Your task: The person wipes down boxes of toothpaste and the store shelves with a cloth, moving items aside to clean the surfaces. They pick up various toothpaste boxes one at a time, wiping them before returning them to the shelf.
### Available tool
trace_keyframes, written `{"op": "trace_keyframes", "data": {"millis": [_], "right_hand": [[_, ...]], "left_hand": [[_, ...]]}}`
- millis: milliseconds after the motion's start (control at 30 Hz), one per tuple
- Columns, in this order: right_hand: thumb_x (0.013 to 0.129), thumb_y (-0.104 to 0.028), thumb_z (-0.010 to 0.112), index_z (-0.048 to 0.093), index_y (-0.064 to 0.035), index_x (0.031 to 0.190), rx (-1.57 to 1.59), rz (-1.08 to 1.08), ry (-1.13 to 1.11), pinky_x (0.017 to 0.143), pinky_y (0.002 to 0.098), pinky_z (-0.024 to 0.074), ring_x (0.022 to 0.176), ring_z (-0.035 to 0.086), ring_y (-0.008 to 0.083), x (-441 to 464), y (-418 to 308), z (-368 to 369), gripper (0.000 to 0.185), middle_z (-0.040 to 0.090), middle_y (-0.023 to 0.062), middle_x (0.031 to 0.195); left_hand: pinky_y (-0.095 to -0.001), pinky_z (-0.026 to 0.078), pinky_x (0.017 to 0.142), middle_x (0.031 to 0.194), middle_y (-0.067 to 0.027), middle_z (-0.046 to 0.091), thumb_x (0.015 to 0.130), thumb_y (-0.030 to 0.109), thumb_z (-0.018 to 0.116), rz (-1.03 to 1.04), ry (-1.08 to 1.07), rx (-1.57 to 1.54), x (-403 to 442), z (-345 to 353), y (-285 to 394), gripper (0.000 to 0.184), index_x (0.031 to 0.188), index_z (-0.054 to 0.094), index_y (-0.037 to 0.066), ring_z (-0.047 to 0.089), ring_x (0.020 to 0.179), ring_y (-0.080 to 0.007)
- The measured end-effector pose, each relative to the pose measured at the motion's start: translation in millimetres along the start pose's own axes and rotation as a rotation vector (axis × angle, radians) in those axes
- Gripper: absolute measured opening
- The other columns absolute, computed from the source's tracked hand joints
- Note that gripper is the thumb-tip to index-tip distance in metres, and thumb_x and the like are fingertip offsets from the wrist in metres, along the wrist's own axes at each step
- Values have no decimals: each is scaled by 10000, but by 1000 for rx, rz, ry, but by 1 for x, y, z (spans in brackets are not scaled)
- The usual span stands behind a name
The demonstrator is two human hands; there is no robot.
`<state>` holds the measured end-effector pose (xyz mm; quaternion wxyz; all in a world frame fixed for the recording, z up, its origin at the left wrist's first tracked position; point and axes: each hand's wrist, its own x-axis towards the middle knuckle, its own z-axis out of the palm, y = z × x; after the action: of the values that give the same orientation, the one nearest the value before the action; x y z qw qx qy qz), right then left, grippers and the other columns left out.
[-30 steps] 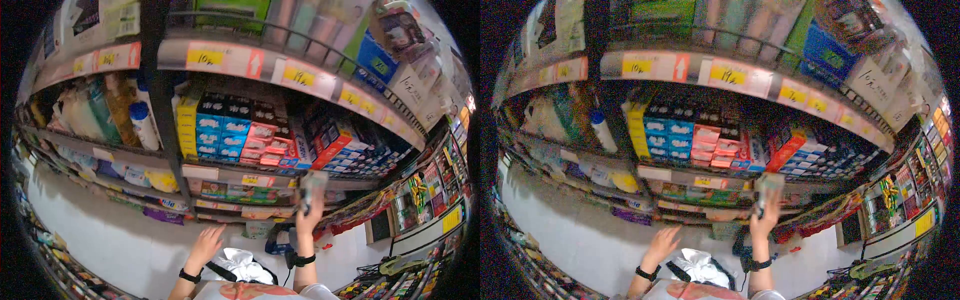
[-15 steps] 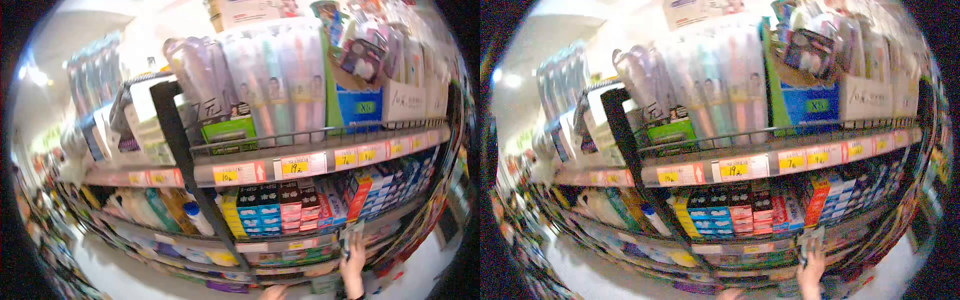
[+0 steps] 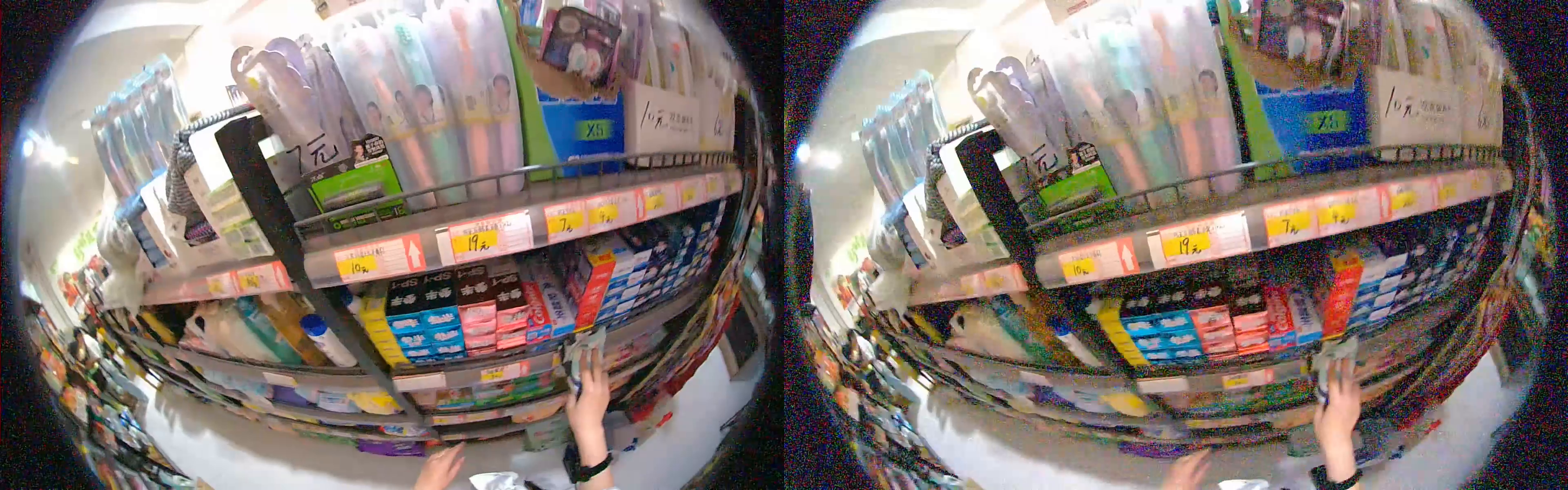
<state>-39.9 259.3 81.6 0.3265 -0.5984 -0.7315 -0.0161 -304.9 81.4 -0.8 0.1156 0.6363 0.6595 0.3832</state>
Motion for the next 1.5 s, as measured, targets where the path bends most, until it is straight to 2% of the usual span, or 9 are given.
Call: {"op": "trace_keyframes", "data": {"millis": [200, 267, 333, 467, 867, 1067, 1133, 1233, 1500], "right_hand": [[638, 20, 620, 458, -84, 1381, 59, -48, 54, 1028, 465, 383, 1239, 440, 423, 1, -9, -13, 768, 362, 160, 1481], [655, -31, 639, 453, -67, 1369, 117, -13, 19, 1048, 506, 352, 1298, 394, 419, 2, -4, -7, 738, 345, 203, 1480], [657, -36, 635, 453, -70, 1371, 88, -42, 13, 1048, 507, 352, 1276, 408, 439, 1, -4, -8, 738, 331, 181, 1495], [644, -19, 636, 425, -96, 1404, 118, -79, 28, 1003, 494, 400, 1214, 446, 463, 1, -4, -9, 793, 345, 195, 1479], [668, -15, 642, 400, -137, 1426, 66, -85, 62, 955, 485, 437, 1174, 476, 449, 1, -5, -10, 805, 359, 184, 1468], [669, -50, 663, 410, -139, 1416, 71, -89, 65, 953, 496, 439, 1151, 477, 464, 3, 0, -7, 794, 342, 193, 1475], [665, -62, 672, 415, -130, 1411, 81, -71, 28, 970, 505, 423, 1195, 452, 472, 2, 1, -7, 792, 341, 203, 1473], [657, -60, 676, 419, -105, 1401, 81, -88, 16, 982, 519, 405, 1230, 428, 476, 2, 4, -8, 788, 341, 209, 1471], [618, -90, 704, 414, -76, 1393, 135, -150, -36, 939, 498, 411, 1134, 482, 442, 6, 20, -7, 827, 333, 207, 1481]], "left_hand": [[-362, 533, 656, 1145, -160, 665, 924, 199, 615, 37, 194, -130, 26, -19, 5, 497, 1392, 467, 127, 692, 843, -235], [-432, 443, 978, 1207, -204, 575, 773, 86, 697, 152, 332, -26, 50, -41, 9, 570, 1297, 481, 27, 566, 1112, -364], [-449, 394, 1042, 1303, -216, 516, 751, 34, 722, 303, 391, 61, 81, -78, 16, 706, 1375, 393, 40, 505, 1216, -376], [-485, 331, 1083, 1425, -221, 406, 738, 1, 719, 629, 640, 226, 148, -160, 60, 785, 1414, 323, 45, 423, 1296, -398], [-409, 232, 1132, 1417, -168, 410, 858, 97, 619, 698, 1179, 428, 282, -319, 168, 588, 1385, 375, 5, 353, 1345, -317], [-406, 288, 1088, 1350, -203, 456, 853, 181, 635, 527, 1271, 536, 340, -371, 190, 577, 1344, 409, -19, 409, 1276, -334], [-433, 376, 1011, 1301, -256, 489, 876, 262, 629, 588, 1297, 560, 353, -371, 188, 608, 1348, 381, -30, 483, 1205, -375], [-489, 485, 786, 1080, -305, 605, 909, 412, 597, 314, 1281, 555, 351, -365, 195, 655, 1344, 363, -18, 605, 954, -467], [-413, 486, 771, 938, -163, 660, 887, 391, 654, 314, 1338, 564, 358, -372, 189, 398, 1085, 540, 65, 641, 862, -348]]}}
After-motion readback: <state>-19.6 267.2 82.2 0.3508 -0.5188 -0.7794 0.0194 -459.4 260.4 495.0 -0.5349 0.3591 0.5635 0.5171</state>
